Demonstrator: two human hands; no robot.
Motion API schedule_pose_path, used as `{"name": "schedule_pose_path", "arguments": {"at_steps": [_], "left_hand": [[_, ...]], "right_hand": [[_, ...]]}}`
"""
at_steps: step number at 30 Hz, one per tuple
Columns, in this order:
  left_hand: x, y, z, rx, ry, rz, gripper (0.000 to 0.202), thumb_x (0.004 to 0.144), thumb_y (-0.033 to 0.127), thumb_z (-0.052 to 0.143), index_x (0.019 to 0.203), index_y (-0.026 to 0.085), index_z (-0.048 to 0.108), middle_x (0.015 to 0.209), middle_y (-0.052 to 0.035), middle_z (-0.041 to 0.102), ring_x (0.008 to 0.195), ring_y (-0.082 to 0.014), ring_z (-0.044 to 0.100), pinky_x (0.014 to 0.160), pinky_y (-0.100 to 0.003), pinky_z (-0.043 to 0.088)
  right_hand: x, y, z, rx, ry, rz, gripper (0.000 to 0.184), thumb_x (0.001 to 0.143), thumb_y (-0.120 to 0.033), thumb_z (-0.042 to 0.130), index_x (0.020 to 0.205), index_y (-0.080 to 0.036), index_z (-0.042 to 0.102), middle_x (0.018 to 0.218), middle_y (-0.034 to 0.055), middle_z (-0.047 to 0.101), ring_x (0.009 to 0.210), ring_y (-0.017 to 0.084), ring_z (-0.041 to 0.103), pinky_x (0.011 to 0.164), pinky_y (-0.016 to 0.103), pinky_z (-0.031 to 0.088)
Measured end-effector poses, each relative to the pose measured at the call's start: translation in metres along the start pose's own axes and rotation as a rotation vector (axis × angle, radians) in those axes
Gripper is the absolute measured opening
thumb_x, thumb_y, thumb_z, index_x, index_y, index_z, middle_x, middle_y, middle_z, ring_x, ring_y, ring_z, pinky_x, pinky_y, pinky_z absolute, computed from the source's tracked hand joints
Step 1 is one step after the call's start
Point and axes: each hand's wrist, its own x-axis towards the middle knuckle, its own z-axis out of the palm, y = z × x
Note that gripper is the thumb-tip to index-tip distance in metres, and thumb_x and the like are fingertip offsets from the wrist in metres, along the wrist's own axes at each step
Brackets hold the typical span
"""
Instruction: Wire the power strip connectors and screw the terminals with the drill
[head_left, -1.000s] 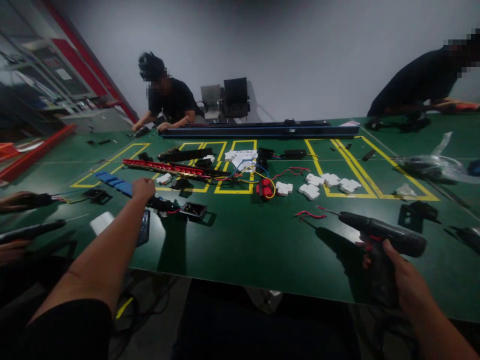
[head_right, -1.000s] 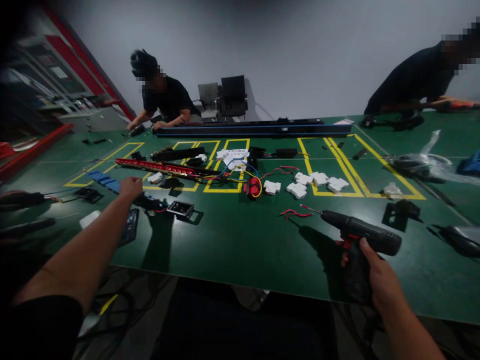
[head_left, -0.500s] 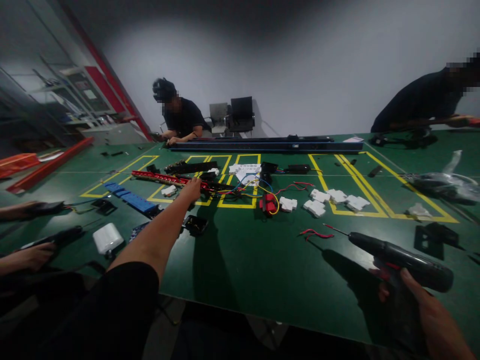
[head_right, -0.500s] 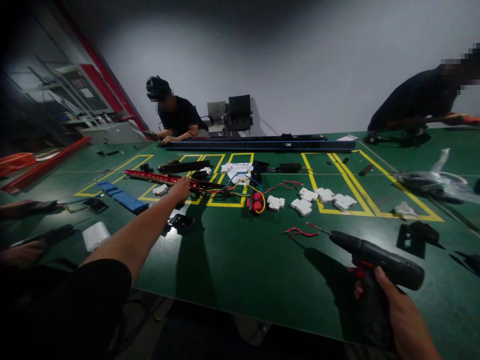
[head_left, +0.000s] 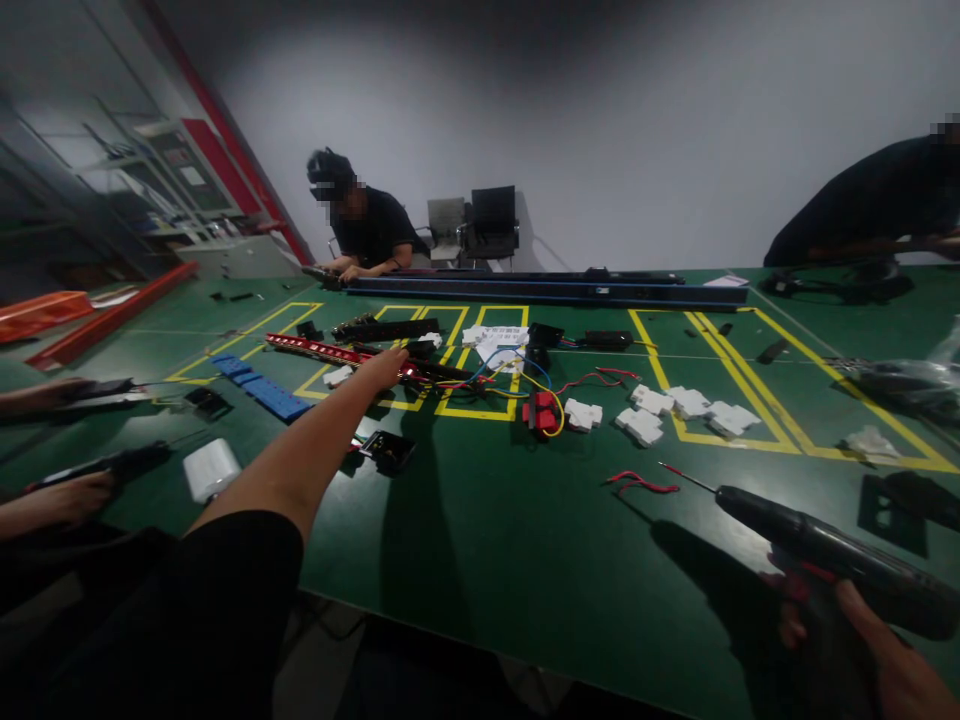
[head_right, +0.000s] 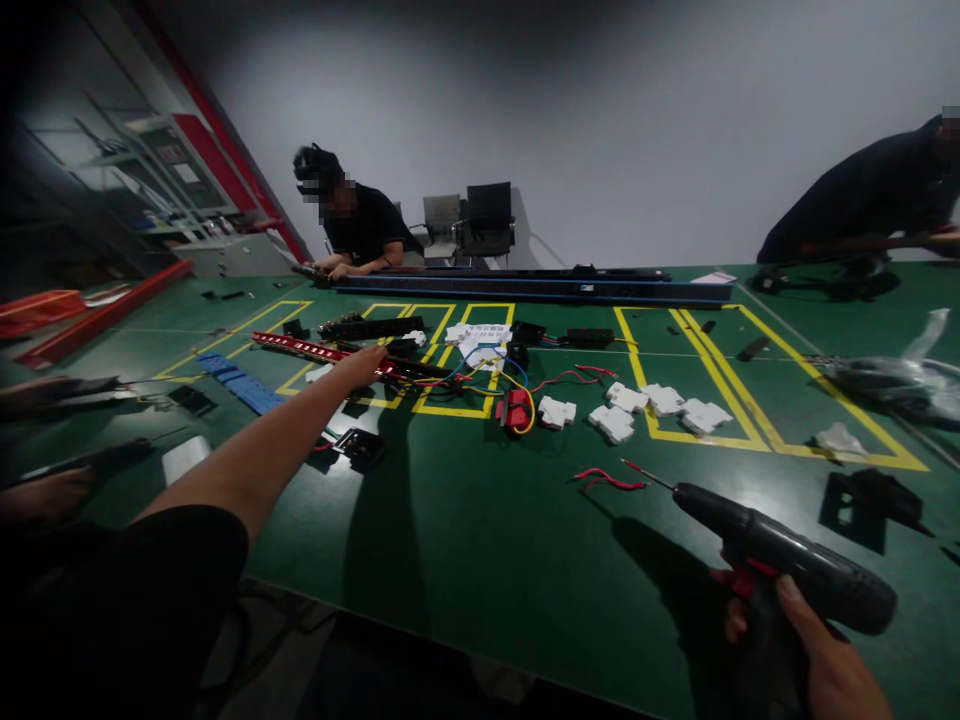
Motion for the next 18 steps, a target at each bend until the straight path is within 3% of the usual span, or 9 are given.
{"name": "schedule_pose_path", "arguments": {"at_steps": [5, 10, 14, 18], "left_hand": [[-0.014, -0.005, 0.007, 0.093, 0.026, 0.059, 0.053, 0.079, 0.011, 0.067, 0.131, 0.015, 0.065, 0.138, -0.0219, 0.062, 0.133, -0.0386, 0.057, 0.111, -0.047, 0.048], [-0.035, 0.003, 0.008, 0.146, 0.071, 0.102, 0.044, 0.080, 0.011, 0.067, 0.124, 0.013, 0.068, 0.140, -0.0264, 0.060, 0.130, -0.0431, 0.059, 0.105, -0.051, 0.052], [-0.053, 0.012, 0.006, 0.150, 0.117, 0.102, 0.041, 0.084, 0.012, 0.063, 0.125, 0.011, 0.067, 0.130, -0.0251, 0.064, 0.117, -0.0402, 0.068, 0.094, -0.048, 0.056], [-0.071, 0.017, -0.002, 0.134, 0.145, 0.111, 0.046, 0.086, 0.015, 0.066, 0.131, 0.012, 0.063, 0.122, -0.0216, 0.069, 0.115, -0.0393, 0.070, 0.090, -0.046, 0.056]], "right_hand": [[-0.016, -0.009, 0.003, 0.030, -0.051, 0.019, 0.078, 0.039, -0.076, 0.094, 0.095, -0.025, 0.077, 0.072, 0.0106, 0.075, 0.055, 0.028, 0.070, 0.046, 0.035, 0.058], [-0.021, -0.011, 0.002, 0.048, -0.046, 0.001, 0.084, 0.034, -0.075, 0.098, 0.096, -0.021, 0.078, 0.076, 0.0118, 0.078, 0.064, 0.027, 0.072, 0.051, 0.029, 0.059], [-0.010, -0.003, -0.003, 0.052, -0.064, -0.032, 0.076, 0.040, -0.076, 0.096, 0.091, -0.022, 0.080, 0.072, 0.0124, 0.075, 0.062, 0.026, 0.070, 0.048, 0.028, 0.056], [0.005, 0.007, -0.008, 0.094, -0.104, -0.069, 0.064, 0.056, -0.074, 0.091, 0.093, -0.023, 0.083, 0.075, 0.0138, 0.074, 0.061, 0.024, 0.068, 0.046, 0.028, 0.054]]}}
